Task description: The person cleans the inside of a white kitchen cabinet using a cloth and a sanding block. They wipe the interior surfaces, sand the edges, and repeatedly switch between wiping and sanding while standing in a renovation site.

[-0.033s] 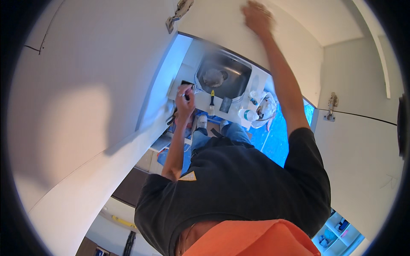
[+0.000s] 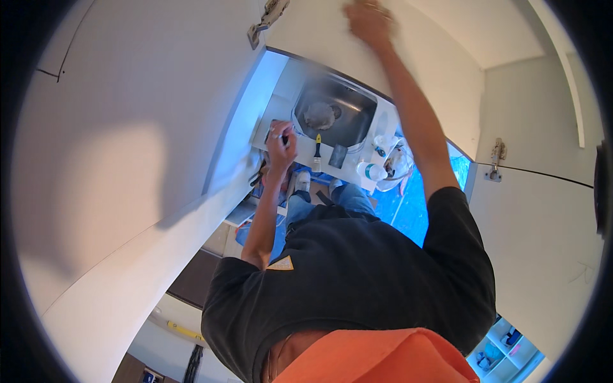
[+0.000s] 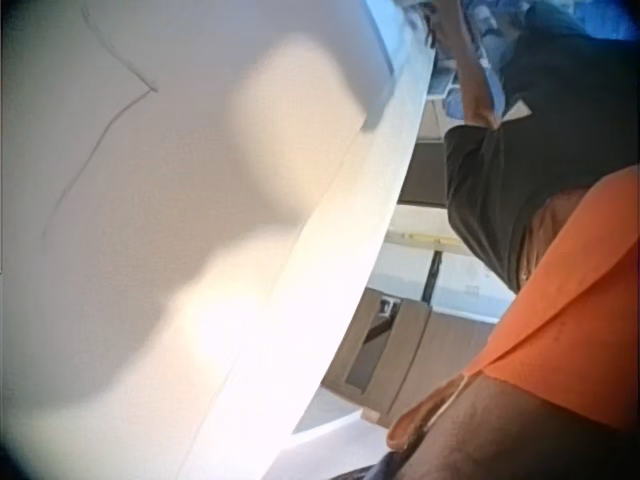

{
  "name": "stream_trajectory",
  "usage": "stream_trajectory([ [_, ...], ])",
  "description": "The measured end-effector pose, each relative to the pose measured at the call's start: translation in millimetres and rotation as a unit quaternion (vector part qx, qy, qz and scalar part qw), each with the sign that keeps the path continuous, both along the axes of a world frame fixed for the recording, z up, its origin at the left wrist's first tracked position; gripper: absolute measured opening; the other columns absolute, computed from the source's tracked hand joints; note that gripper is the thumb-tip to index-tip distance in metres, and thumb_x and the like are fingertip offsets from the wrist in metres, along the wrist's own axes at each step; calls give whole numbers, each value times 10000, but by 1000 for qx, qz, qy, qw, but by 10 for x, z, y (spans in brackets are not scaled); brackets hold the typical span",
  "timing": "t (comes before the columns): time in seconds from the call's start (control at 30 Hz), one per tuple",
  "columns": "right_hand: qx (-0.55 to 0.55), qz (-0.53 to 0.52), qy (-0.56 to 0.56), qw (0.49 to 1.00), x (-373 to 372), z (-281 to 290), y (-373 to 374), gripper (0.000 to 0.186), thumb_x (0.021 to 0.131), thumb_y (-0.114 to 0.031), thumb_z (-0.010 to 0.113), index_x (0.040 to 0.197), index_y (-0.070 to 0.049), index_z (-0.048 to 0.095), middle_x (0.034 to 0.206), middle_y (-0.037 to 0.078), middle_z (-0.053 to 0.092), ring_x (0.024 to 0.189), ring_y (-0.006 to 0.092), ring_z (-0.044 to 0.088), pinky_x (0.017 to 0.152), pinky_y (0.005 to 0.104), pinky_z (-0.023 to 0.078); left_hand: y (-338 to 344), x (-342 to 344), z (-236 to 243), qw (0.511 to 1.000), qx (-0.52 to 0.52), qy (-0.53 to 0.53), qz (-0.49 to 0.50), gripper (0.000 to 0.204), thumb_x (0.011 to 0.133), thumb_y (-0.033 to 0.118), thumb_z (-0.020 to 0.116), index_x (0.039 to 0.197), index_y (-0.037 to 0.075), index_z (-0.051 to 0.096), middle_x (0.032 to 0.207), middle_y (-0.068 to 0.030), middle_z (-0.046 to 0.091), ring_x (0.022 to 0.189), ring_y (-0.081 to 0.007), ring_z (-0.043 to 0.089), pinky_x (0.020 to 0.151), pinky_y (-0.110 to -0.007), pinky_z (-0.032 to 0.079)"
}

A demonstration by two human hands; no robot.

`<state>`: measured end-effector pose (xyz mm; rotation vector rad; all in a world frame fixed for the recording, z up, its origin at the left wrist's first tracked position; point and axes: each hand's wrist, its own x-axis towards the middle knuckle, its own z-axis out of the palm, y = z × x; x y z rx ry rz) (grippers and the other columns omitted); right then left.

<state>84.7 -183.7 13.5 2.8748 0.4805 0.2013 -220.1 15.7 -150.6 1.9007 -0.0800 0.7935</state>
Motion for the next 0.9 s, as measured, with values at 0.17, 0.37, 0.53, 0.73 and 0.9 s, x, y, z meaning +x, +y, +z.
stream_trajectory([
  [0.17,156,211,-179,948,-640,-159,832,460,981,-360,443,1327,-85,572,1453,128,517,1315,340,491,1054,594,374,-218,499,502,996,-27,-51,-62,227,856,-50,597,1069,26,620,930,-148,628,808,-255,603,735,-353,506],
  [0.37,-21,-8,-63,998,-470,66,-18,565,1038,-457,333,1506,-145,386,1570,106,381,1469,322,316,1162,590,237,256,96,498,996,35,-82,30,271,845,-56,606,1092,55,609,933,-131,633,746,-257,614,655,-349,513],
  [0.53,113,7,-53,992,55,58,373,549,1031,-452,365,1483,-148,429,1554,116,419,1444,359,367,1144,631,252,284,60,423,997,16,-56,54,267,842,-59,602,1080,61,600,932,-130,642,749,-264,627,652,-353,511],
  [0.73,123,205,-157,958,-397,-96,845,494,1020,-407,431,1434,-142,474,1466,115,514,1367,334,468,1099,618,330,-196,294,567,996,29,-59,-54,303,814,-58,615,1084,78,613,937,-132,648,770,-305,654,649,-378,522],
  [0.9,169,71,-105,977,143,-5,562,522,1035,-375,406,1422,-32,473,1446,203,508,1352,385,462,1112,587,326,38,27,588,998,48,-45,-10,336,794,-68,619,1096,81,613,924,-127,646,759,-298,648,644,-385,521],
])
